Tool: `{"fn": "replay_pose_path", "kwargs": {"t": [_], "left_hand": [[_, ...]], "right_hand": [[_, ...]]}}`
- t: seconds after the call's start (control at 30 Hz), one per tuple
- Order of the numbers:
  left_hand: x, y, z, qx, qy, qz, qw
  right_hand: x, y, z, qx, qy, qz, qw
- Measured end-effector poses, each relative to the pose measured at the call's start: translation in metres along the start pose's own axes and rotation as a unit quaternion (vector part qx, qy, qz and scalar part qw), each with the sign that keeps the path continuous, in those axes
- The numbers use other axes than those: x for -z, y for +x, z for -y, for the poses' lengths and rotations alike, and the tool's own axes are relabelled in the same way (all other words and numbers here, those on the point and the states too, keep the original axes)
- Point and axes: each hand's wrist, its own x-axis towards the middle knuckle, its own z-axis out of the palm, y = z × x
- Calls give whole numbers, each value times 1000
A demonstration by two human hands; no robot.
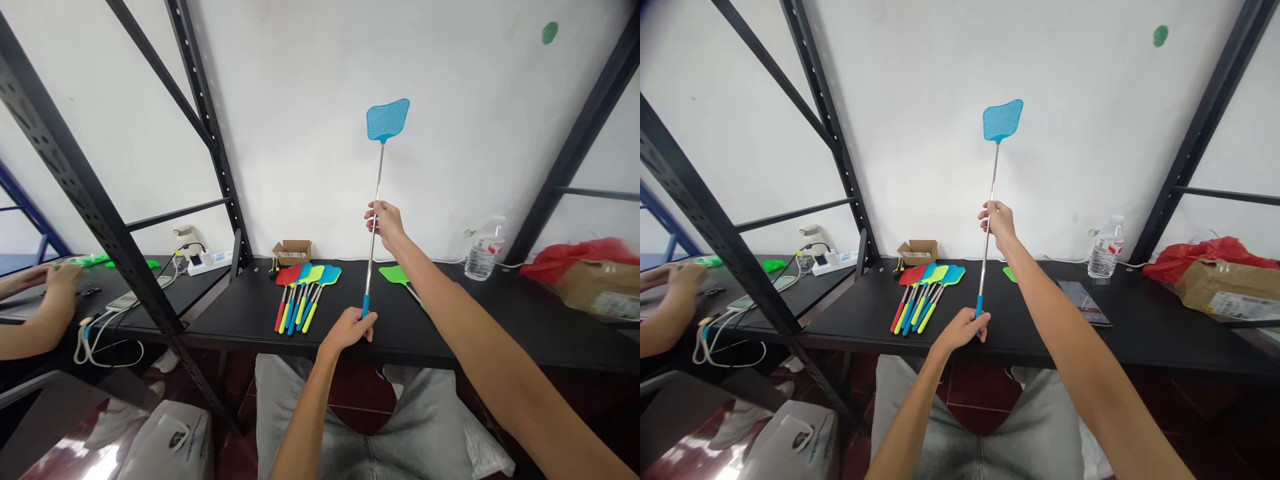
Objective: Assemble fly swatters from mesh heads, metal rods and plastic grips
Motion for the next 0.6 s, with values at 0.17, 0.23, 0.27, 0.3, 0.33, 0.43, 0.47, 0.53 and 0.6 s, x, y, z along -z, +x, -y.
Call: {"fn": "replay_pose_path", "kwargs": {"t": [0.17, 0.23, 0.27, 0.3, 0.33, 0.43, 0.47, 0.53, 0.6], "left_hand": [[-1, -1, 1, 19, 11, 9, 1000], [-1, -1, 1, 18, 18, 15, 1000], [-1, -1, 1, 15, 26, 17, 999], [-1, -1, 1, 12, 34, 18, 999], [0, -1, 2, 8, 40, 19, 999], [0, -2, 3, -1, 47, 25, 999], [0, -2, 3, -3, 47, 25, 999], [-1, -2, 4, -4, 47, 23, 999], [-1, -2, 5, -4, 50, 21, 999]], "right_hand": [[-1, -10, -6, 3, -13, 24, 1000], [-1, -12, -7, 8, -19, 34, 999], [-1, -13, -8, 15, -21, 40, 999], [-2, -14, -7, 22, -22, 48, 998], [-2, -16, -7, 30, -22, 56, 998], [-6, -23, -7, 43, -15, 72, 996], [-7, -26, -8, 44, -15, 76, 996], [-9, -34, -11, 48, -14, 81, 995], [-10, -41, -14, 58, -9, 87, 994]]}}
